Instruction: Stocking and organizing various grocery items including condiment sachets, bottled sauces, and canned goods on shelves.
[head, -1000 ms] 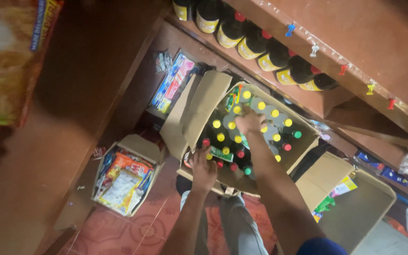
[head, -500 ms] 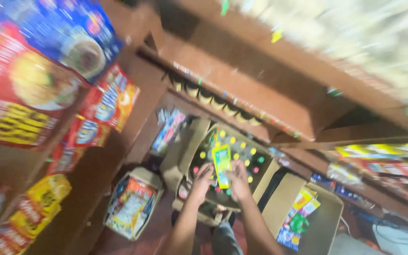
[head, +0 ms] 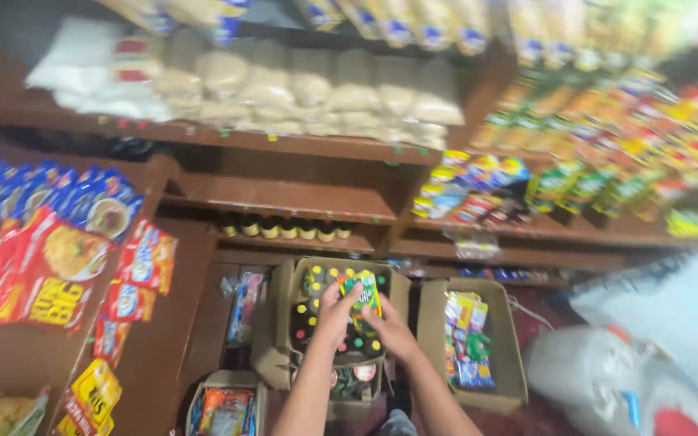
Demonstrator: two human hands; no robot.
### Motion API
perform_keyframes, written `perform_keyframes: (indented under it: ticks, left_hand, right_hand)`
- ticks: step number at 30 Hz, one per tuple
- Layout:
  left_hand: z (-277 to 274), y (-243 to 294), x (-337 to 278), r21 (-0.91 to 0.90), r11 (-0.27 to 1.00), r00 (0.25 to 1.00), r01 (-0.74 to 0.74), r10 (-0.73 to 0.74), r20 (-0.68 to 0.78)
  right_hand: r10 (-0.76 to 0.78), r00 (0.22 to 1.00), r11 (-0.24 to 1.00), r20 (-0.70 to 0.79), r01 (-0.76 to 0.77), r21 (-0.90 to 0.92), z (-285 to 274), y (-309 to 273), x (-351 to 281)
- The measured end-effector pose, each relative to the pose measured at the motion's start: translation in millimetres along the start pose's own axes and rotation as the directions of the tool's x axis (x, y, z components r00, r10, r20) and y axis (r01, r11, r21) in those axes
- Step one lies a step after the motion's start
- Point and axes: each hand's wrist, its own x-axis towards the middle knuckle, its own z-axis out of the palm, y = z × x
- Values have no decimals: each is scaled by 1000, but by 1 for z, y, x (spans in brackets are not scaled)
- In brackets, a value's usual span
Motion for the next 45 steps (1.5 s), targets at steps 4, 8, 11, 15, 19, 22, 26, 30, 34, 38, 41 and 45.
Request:
perform_keyframes:
  ticks: [4,8,11,15,19,22,26,30,34,38,41,45]
  left_hand:
    - [56,1,1,69,998,994,-14,6,109]
    - [111,-7,11,81,996,975,-36,17,220]
    - [155,-24,11,115,991,967,-72,41,252]
    - [214,-62,15,180,977,966,-115,68,249]
    - [268,-88,18,160,977,963,-140,97,253]
    - [304,-98,21,173,971,960,-165,118,255]
    - [335,-106,20,306,923,961,-233,170,218]
    - [351,-107,25,307,912,958,-272,227,174]
    - [355,-95,27,279,916,955,-289,257,145]
    - [360,-63,31,316,893,948,-319,299,114]
    - [351,-60,47,339,880,943,-332,322,89]
    - [347,-53,75,248,897,930,-367,359,77]
  right_hand:
    - [-41,983,992,-178,19,-124,-29,-42,-28]
    - [-122,962,983,-244,84,-161,-79,-73,-41]
    - [-179,953,970,-245,130,-204,-122,-92,-61]
    - [-191,944,965,-271,129,-230,-170,-132,-91]
    - [-179,945,970,-275,122,-210,-224,-153,-100]
    - [-216,945,960,-246,159,-230,-263,-162,-101]
    - [-199,955,948,-222,130,-290,-289,-179,-107]
    - [-200,967,950,-156,152,-272,-304,-193,-100]
    - [-218,970,927,-104,172,-333,-303,-203,-95]
    - [-256,965,903,-47,222,-369,-291,-218,-82]
    - [-304,952,880,-32,268,-392,-281,-217,-66]
    - [-338,937,873,-93,275,-403,-277,-211,-31]
